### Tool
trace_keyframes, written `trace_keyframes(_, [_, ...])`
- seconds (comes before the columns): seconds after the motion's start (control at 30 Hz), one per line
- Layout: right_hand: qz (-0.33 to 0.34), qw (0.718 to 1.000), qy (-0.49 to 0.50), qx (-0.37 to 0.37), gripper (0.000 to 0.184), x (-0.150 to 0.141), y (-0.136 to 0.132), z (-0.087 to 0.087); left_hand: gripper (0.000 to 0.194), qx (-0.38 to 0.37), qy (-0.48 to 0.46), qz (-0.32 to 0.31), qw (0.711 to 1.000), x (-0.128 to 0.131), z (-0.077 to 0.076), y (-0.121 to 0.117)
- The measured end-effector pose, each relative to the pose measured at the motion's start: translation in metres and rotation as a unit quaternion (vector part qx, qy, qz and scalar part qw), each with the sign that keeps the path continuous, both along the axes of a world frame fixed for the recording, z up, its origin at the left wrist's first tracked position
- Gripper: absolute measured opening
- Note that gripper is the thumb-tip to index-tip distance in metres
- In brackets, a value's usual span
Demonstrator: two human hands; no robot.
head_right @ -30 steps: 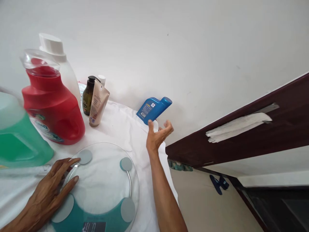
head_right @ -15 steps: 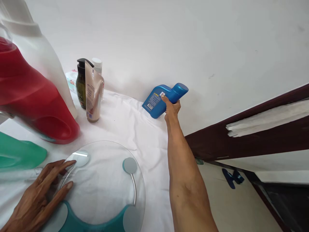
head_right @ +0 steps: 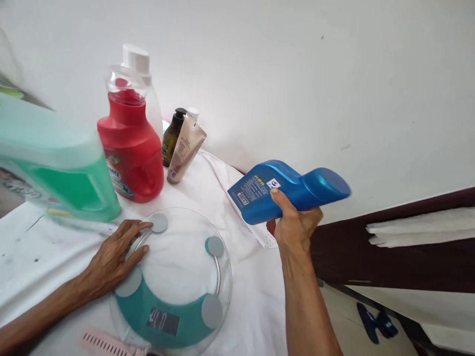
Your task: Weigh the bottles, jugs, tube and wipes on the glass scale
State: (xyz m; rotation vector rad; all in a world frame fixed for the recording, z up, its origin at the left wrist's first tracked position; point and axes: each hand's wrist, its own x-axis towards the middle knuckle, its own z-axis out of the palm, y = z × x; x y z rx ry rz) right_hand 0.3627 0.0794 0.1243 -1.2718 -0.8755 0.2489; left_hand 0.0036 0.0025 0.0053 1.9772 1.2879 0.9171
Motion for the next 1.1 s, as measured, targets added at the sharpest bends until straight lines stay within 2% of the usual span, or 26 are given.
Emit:
trace_keyframes(0.1, [0.043,0.999,0.001,0.007,0.038,-0.038,-0.052,0.027,0.042,-0.005,-0.002,-0.010,1.000,-0.002,0.002,0.001])
trace_keyframes(0.17, [0.082,0.996,0.014,-0.002,0.040,-0.064,-0.079,0.032,0.042,-0.002,-0.002,-0.014,1.000,-0.004,0.002,0.001])
trace_keyframes(0.3, [0.151,0.986,0.041,-0.057,0.043,-0.105,-0.115,0.015,0.044,0.002,0.000,-0.024,1.000,-0.006,-0.002,0.002])
trace_keyframes(0.43, [0.208,0.972,0.037,-0.100,0.035,-0.131,-0.133,-0.007,0.046,0.008,0.002,-0.028,1.000,-0.007,-0.005,0.003])
trace_keyframes(0.57, [0.200,0.975,0.023,-0.098,0.040,-0.138,-0.141,-0.020,0.044,0.005,0.000,-0.029,1.000,-0.007,-0.006,0.003])
trace_keyframes(0.73, [0.192,0.974,-0.010,-0.119,0.069,-0.126,-0.150,-0.032,0.045,0.010,0.003,-0.032,0.999,-0.006,-0.005,0.003])
trace_keyframes(0.83, [0.211,0.973,0.016,-0.091,0.082,-0.120,-0.154,-0.037,0.045,0.003,0.008,-0.031,0.999,-0.007,-0.003,0.002])
trace_keyframes(0.9, [0.197,0.978,0.043,-0.045,0.080,-0.118,-0.156,-0.043,0.045,0.002,0.015,-0.032,0.999,-0.007,-0.002,0.002])
trace_keyframes(0.97, [0.146,0.987,0.071,-0.019,0.070,-0.113,-0.158,-0.054,0.045,0.003,0.020,-0.033,0.999,-0.007,-0.001,0.002])
trace_keyframes(1.1, [-0.022,0.990,0.111,-0.078,0.057,-0.093,-0.163,-0.090,0.047,-0.001,0.026,-0.032,0.999,-0.006,0.001,0.002])
